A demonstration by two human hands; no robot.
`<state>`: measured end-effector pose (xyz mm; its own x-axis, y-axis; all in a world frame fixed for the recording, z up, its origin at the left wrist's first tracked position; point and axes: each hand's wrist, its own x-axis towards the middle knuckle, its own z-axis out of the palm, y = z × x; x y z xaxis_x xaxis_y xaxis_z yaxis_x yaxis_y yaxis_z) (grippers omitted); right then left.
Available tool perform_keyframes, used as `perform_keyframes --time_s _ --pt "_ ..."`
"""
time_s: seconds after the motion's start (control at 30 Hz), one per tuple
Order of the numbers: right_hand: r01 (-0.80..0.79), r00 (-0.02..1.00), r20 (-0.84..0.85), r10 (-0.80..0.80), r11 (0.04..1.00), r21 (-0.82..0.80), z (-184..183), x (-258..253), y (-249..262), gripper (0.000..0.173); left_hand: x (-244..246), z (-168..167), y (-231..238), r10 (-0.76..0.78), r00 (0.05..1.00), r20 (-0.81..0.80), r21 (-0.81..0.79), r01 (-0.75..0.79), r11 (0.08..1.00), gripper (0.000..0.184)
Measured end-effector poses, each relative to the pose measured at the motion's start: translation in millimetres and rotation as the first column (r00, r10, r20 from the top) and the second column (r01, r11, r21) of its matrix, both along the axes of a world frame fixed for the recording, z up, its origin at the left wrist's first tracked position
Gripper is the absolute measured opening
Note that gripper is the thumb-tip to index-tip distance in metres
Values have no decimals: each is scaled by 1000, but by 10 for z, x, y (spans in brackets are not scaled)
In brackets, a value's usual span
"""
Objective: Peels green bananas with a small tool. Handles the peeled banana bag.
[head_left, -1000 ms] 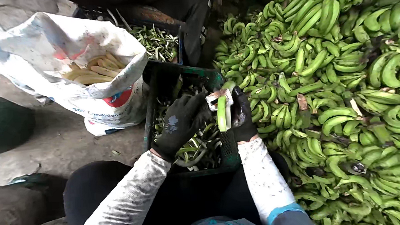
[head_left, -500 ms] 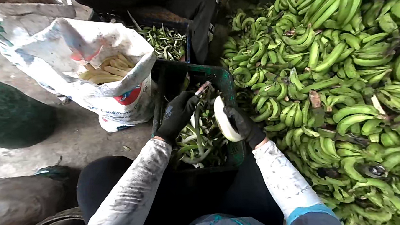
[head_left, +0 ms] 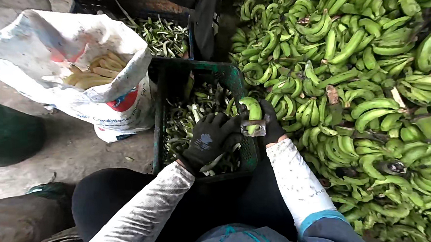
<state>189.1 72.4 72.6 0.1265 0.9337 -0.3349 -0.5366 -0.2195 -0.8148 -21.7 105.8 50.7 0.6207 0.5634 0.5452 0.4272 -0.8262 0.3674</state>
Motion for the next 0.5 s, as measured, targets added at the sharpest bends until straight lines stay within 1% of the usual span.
perform_keyframes --time_s 0.03,0.07,0.13,0.17,0.2,0.27,0.3,0.33,0.37,0.4,0.43,0.47,0.5 --pt "-6 989 145 7 1000 -10 21 -41 -24 45 8 -6 8 13 1000 7 -101 -12 995 46" --pt "-6 973 231 6 1000 -3 34 -101 -24 41 7 -24 33 29 999 30 -215 -22 976 45" --pt "-37 950 312 19 998 50 104 -281 -19 32 -25 -71 111 85 992 98 -406 -38 913 41" --pt "-73 938 343 48 996 58 134 -345 -30 31 -61 -67 143 122 984 132 -513 -37 858 39" --pt "-113 914 396 90 993 35 151 -373 -64 31 -102 -53 174 169 973 154 -618 -38 785 37" --pt "-170 867 469 170 984 -43 128 -344 -133 36 -177 -42 290 274 952 134 -805 -57 591 41" --pt "-195 872 447 197 980 -51 114 -320 -132 39 -218 -83 366 317 942 114 -863 -64 501 44" --pt "-203 893 398 207 978 -53 100 -295 -119 40 -261 -132 417 350 931 103 -892 -69 446 44" --pt "-194 922 331 202 979 -57 85 -261 -99 40 -300 -147 430 365 926 91 -900 -80 429 43" --pt "-168 948 262 179 984 -64 68 -224 -73 39 -332 -130 410 357 930 89 -889 -87 449 42" --pt "-130 974 177 142 989 -75 52 -189 -40 38 -359 -88 357 325 940 101 -857 -84 509 45" --pt "-91 992 76 97 992 -86 35 -153 10 38 -375 -50 293 285 953 101 -794 -95 600 48" --pt "-65 998 11 66 995 -72 17 -114 62 37 -370 -16 247 229 969 92 -703 -99 704 48"
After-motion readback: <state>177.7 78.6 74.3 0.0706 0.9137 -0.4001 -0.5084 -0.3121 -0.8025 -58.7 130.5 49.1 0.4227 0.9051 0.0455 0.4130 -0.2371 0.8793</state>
